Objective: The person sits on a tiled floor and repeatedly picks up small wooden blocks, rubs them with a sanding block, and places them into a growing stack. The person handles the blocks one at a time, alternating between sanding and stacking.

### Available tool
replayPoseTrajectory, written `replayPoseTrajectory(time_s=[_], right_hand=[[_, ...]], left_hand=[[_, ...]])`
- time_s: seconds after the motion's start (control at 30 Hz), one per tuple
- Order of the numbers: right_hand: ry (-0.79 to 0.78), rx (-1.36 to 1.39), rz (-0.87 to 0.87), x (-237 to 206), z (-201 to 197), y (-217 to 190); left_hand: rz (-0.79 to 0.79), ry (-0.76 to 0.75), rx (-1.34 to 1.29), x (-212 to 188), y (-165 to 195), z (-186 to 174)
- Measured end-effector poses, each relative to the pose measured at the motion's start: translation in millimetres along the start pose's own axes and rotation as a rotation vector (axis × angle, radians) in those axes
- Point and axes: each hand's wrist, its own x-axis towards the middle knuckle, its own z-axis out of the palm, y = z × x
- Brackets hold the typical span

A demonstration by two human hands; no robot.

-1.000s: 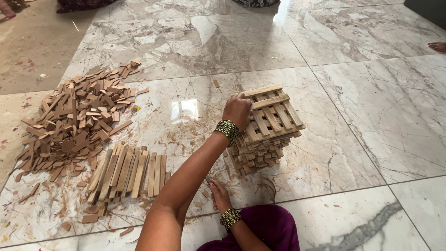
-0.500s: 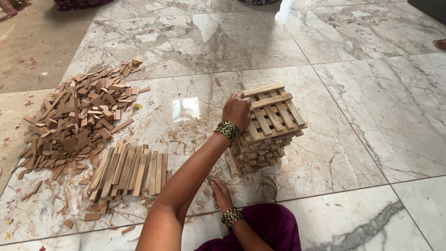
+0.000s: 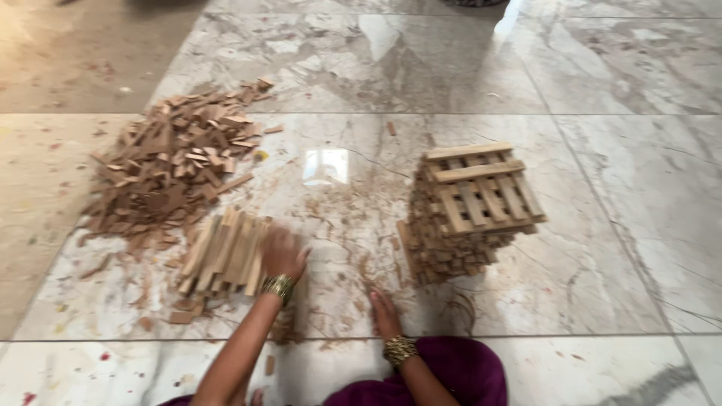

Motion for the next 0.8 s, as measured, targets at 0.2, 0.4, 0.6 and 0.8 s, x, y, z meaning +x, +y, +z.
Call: replayPoseTrajectory(time_s=[0.2, 0.4, 0.6, 0.8], right_hand=[[0.035, 0.026, 0.001, 13, -6, 5], [0.059, 0.014, -0.012, 9, -8, -2], [0.085, 0.008, 0.01, 10, -10, -3], [0.121, -0.062, 0.019, 14, -18, 3]], left_hand=[[-0.522, -0.373, 0.205, -73, -93, 19], [-0.371, -0.12, 0.076, -90, -78, 39], [0.01, -0.249, 0.089, -117, -50, 38], [-0.276, 0.008, 0.147, -82, -60, 17]])
